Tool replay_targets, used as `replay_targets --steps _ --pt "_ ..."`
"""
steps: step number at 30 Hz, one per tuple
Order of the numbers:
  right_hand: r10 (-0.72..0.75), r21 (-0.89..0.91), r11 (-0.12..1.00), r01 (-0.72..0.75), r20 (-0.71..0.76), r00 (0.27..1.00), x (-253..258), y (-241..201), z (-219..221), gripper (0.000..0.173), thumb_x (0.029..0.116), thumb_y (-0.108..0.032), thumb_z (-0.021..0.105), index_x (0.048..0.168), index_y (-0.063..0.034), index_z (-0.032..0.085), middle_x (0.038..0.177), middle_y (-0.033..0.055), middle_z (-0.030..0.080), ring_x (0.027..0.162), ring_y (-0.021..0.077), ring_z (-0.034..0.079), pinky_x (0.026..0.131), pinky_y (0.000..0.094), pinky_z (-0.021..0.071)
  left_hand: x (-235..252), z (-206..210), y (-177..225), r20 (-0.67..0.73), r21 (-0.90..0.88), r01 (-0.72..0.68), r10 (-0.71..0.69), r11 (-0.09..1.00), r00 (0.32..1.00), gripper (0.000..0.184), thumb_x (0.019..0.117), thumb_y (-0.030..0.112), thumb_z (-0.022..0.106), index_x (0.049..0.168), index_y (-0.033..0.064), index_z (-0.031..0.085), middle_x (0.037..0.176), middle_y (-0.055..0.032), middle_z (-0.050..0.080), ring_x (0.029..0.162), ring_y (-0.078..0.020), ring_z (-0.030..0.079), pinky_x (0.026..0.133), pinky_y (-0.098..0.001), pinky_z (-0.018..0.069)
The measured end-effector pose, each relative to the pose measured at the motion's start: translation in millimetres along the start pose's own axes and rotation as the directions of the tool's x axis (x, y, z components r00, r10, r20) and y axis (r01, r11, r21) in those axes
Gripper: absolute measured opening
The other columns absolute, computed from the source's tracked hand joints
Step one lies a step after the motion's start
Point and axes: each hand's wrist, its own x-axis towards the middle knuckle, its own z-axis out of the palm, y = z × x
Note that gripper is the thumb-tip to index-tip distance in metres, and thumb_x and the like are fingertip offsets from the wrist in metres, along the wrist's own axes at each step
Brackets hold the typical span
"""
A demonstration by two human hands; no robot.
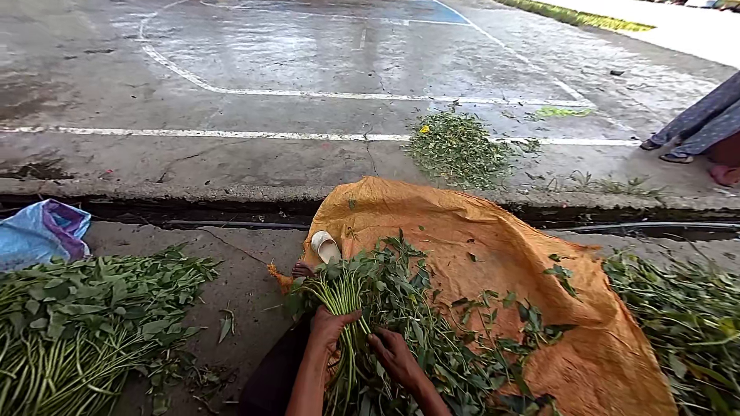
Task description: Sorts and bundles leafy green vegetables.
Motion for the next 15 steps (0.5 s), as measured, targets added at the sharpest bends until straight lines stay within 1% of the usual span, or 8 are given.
replay_targets --steps 1,3,7,9,10,12,13,15 --pt "0.013 -0.001 1.000 -0.013 -0.006 1.000 -3.3 2.2 -0.5 0.038 0.1051 -0.032 0.051 0.090 0.0011 0.063 0.071 0.0026 0.052 0.065 0.0095 0.050 0.066 0.0307 0.0446 -0.3 -1.4 -0.1 -0.029 -0.005 0.005 -0.005 1.000 1.000 0.059 0.0754 -0.012 0.081 0.126 -0.0091 0.051 0.108 -0.0185 0.067 0.093 -0.0179 0.069 0.081 -0.0321 0.0593" --pt "0.049 -0.033 0.998 -0.049 -0.004 0.999 -9.0 -2.1 -5.5 0.041 0.1017 -0.035 0.060 0.087 0.0033 0.064 0.069 0.0044 0.054 0.064 0.0111 0.049 0.066 0.0322 0.0438 2.4 -2.3 1.4 -0.158 -0.080 -0.033 0.020 0.996 0.987 0.057 0.0772 -0.011 0.081 0.126 -0.0102 0.052 0.110 -0.0205 0.066 0.094 -0.0196 0.069 0.081 -0.0337 0.0589" --pt "0.126 -0.128 0.982 -0.140 -0.115 0.985 -26.7 6.3 -5.4 0.042 0.1029 -0.031 0.057 0.086 0.0057 0.068 0.068 0.0101 0.059 0.065 0.0180 0.055 0.067 0.0382 0.0465 5.4 -11.7 13.2 -0.359 -0.154 -0.185 0.119 0.971 0.926 0.063 0.0764 -0.013 0.080 0.131 -0.0105 0.049 0.118 -0.0220 0.062 0.102 -0.0192 0.065 0.086 -0.0330 0.0562" --pt "0.200 -0.171 0.955 -0.241 -0.228 0.953 -36.9 18.5 -3.8 0.041 0.1023 -0.033 0.060 0.092 0.0062 0.071 0.076 0.0165 0.065 0.072 0.0268 0.061 0.073 0.0460 0.0498 5.5 -14.0 13.5 -0.382 -0.147 -0.208 0.139 0.967 0.914 0.065 0.0762 -0.013 0.080 0.133 -0.0108 0.048 0.120 -0.0223 0.062 0.103 -0.0192 0.065 0.088 -0.0328 0.0559" --pt "0.210 -0.202 0.941 -0.271 -0.280 0.937 -41.7 23.1 -2.5 0.038 0.0998 -0.033 0.065 0.099 0.0049 0.072 0.089 0.0206 0.068 0.083 0.0332 0.066 0.081 0.0510 0.0519 5.6 -14.1 12.7 -0.391 -0.142 -0.214 0.144 0.966 0.909 0.065 0.0756 -0.013 0.081 0.132 -0.0114 0.048 0.120 -0.0226 0.062 0.103 -0.0193 0.065 0.088 -0.0328 0.0557" --pt "0.067 -0.259 0.947 -0.191 -0.421 0.905 -50.8 24.8 3.9 0.038 0.0901 -0.025 0.076 0.118 0.0002 0.072 0.116 0.0280 0.066 0.103 0.0451 0.066 0.091 0.0591 0.0532 7.1 -11.1 8.9 -0.407 -0.125 -0.240 0.171 0.963 0.897 0.063 0.0734 -0.015 0.082 0.128 -0.0125 0.051 0.116 -0.0226 0.063 0.101 -0.0191 0.065 0.087 -0.0324 0.0562" --pt "-0.060 -0.323 0.939 -0.120 -0.495 0.867 -52.1 22.2 9.1 0.039 0.0863 -0.023 0.079 0.117 -0.0008 0.073 0.114 0.0279 0.066 0.099 0.0458 0.067 0.087 0.0593 0.0550 7.9 -8.4 6.9 -0.407 -0.120 -0.252 0.184 0.960 0.894 0.063 0.0731 -0.015 0.082 0.128 -0.0129 0.051 0.116 -0.0225 0.063 0.101 -0.0189 0.065 0.087 -0.0321 0.0562" --pt "-0.262 -0.452 0.892 -0.025 -0.560 0.786 -45.8 14.3 21.9 0.028 0.0844 -0.024 0.077 0.102 -0.0015 0.076 0.090 0.0184 0.070 0.078 0.0358 0.070 0.071 0.0519 0.0581 6.8 -2.5 4.9 -0.405 -0.109 -0.258 0.194 0.960 0.894 0.062 0.0730 -0.014 0.082 0.127 -0.0128 0.052 0.113 -0.0210 0.064 0.099 -0.0169 0.066 0.086 -0.0305 0.0562"
